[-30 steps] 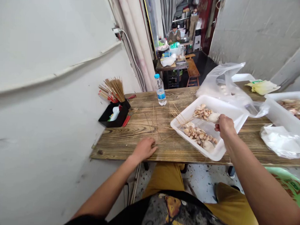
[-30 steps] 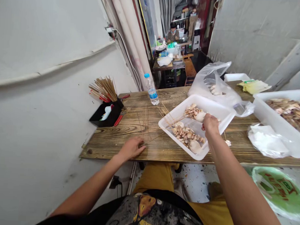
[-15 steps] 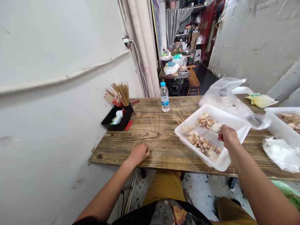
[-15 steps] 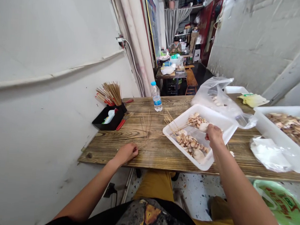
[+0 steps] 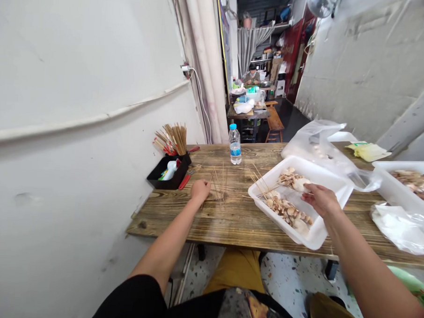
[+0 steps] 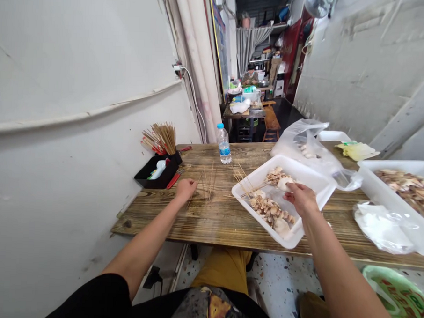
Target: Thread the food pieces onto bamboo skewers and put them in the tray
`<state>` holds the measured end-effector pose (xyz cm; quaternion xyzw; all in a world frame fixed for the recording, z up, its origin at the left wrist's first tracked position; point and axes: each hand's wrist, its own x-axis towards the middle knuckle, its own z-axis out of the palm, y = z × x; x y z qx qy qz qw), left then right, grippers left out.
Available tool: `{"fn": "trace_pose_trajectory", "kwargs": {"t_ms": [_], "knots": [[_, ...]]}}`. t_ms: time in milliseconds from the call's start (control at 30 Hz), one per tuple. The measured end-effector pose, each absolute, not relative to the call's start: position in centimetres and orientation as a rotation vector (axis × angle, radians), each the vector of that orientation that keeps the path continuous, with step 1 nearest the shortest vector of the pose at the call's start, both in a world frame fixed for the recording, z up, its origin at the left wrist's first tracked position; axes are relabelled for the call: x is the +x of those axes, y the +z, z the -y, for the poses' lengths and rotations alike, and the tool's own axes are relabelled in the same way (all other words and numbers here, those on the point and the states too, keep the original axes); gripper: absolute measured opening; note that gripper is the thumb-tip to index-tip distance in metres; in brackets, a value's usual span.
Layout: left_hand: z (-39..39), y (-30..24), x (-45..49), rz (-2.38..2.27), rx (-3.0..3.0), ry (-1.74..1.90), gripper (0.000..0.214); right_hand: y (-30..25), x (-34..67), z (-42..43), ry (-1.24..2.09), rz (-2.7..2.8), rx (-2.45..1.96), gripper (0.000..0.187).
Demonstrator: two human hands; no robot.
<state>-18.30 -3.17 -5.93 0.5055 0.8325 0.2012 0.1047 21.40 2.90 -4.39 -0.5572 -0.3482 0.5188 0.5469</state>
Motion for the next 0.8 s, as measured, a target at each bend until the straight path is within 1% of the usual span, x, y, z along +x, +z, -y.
{"fn": "trace_pose_trajectory", "kwargs": {"t_ms": [67,133,200,267,333,367,467,567,700,800], "knots": [[3.4,-4.1,-13.8,-2.275,1.719,0.844,0.03,-4.0,21.1,-2.5,1.207,0.809,-1.315,0.017],[3.3,-2.1,-7.8,-1.929,1.969,0.997,0.031,-3.8,20.7,-2.3,1.136,0.839,-1.326,0.017],[2.6,-0.6,-1.4,-1.698,2.035,1.099,0.032,-3.8,20.5,-2.2,1.05,0.912,-1.357,0.018],[1.2,0.3,4.3,-1.654,1.924,1.113,0.044,-4.0,20.5,-2.3,0.949,1.029,-1.411,0.023],[-0.7,0.2,8.5,-1.661,1.761,0.966,0.055,-4.3,20.8,-2.5,0.778,1.169,-1.483,0.034],[-1.7,-0.1,9.8,-1.666,1.729,0.916,0.057,-4.5,21.0,-2.6,0.683,1.229,-1.516,0.041],[-4.2,-1.6,11.5,-1.589,1.736,0.795,0.052,-4.6,21.3,-2.7,0.512,1.34,-1.584,0.055],[-5.3,-3.2,11.2,-1.466,1.712,0.808,0.052,-4.7,21.2,-2.8,0.492,1.38,-1.608,0.059],[-5.6,-3.9,10.8,-1.555,1.635,1.004,0.046,-4.9,20.8,-2.8,0.588,1.387,-1.595,0.053],[-5.7,-3.9,10.8,-1.594,1.64,1.028,0.039,-5.2,20.6,-2.8,0.687,1.355,-1.548,0.045]]}}
